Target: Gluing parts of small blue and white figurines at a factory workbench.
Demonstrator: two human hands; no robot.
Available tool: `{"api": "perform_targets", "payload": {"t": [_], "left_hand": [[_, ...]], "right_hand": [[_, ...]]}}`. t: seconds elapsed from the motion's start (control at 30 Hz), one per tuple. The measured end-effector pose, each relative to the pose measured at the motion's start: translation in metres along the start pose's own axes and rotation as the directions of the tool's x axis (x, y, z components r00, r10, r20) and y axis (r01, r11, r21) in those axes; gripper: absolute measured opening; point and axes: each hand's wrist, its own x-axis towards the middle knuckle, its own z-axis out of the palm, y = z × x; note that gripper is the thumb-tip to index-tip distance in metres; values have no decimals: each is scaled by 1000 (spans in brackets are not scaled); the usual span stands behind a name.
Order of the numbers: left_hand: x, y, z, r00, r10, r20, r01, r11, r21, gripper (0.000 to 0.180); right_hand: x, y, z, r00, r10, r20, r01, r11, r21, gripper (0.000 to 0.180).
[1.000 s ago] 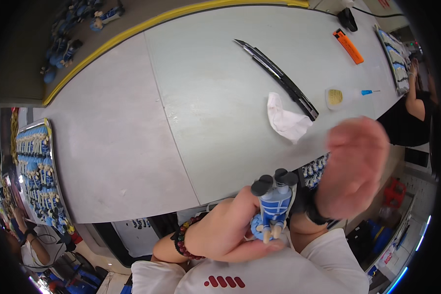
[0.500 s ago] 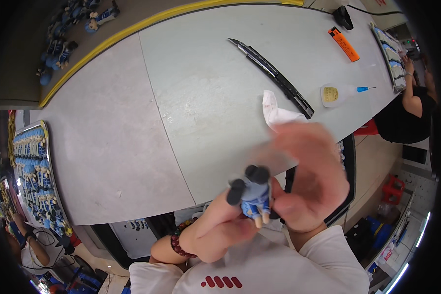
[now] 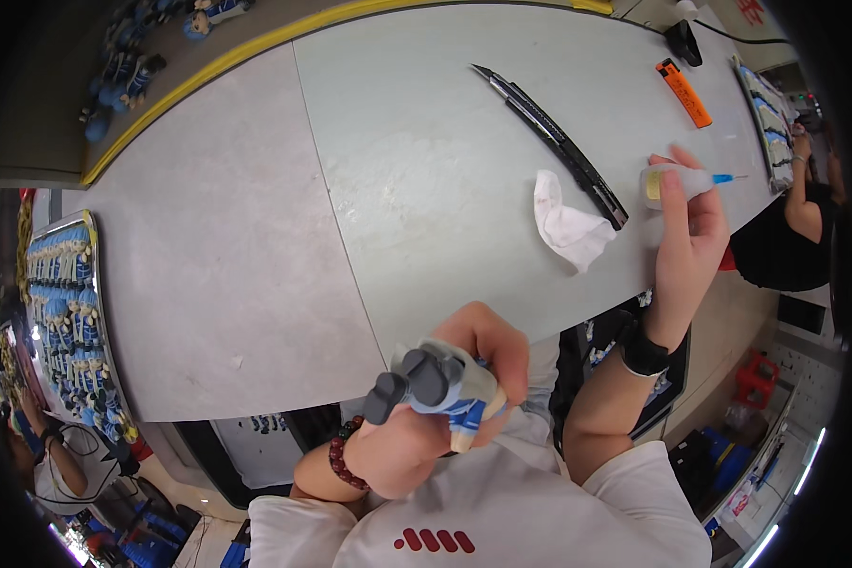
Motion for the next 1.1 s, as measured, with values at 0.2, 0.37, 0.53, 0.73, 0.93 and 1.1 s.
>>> {"api": "perform_targets", "payload": {"t": [0.2,0.37,0.53,0.73,0.93,1.1], "left_hand": [[-1,8,12,999,-18,-29,18,1000,19,46],[-2,2,6,1000,12,27,-5,970,-245,24],[1,0,7,996,79,51,-65,969,-239,24],[1,1,14,994,92,-54,-91,996,18,36],[-3,0,7,999,53,-3,-53,999,0,22],[-2,1,17,990,85,-113,-71,990,120,31]], "right_hand": [[-17,-24,-1,993,-71,-90,99,926,364,52],[-52,-50,-3,966,-202,162,-37,512,858,60],[-59,-57,-1,982,-166,92,-37,309,950,39],[-68,-73,-12,936,-334,112,79,508,858,38],[-73,-75,1,904,-424,51,255,632,732,12],[-73,-80,4,917,-387,94,229,707,669,22]]}}
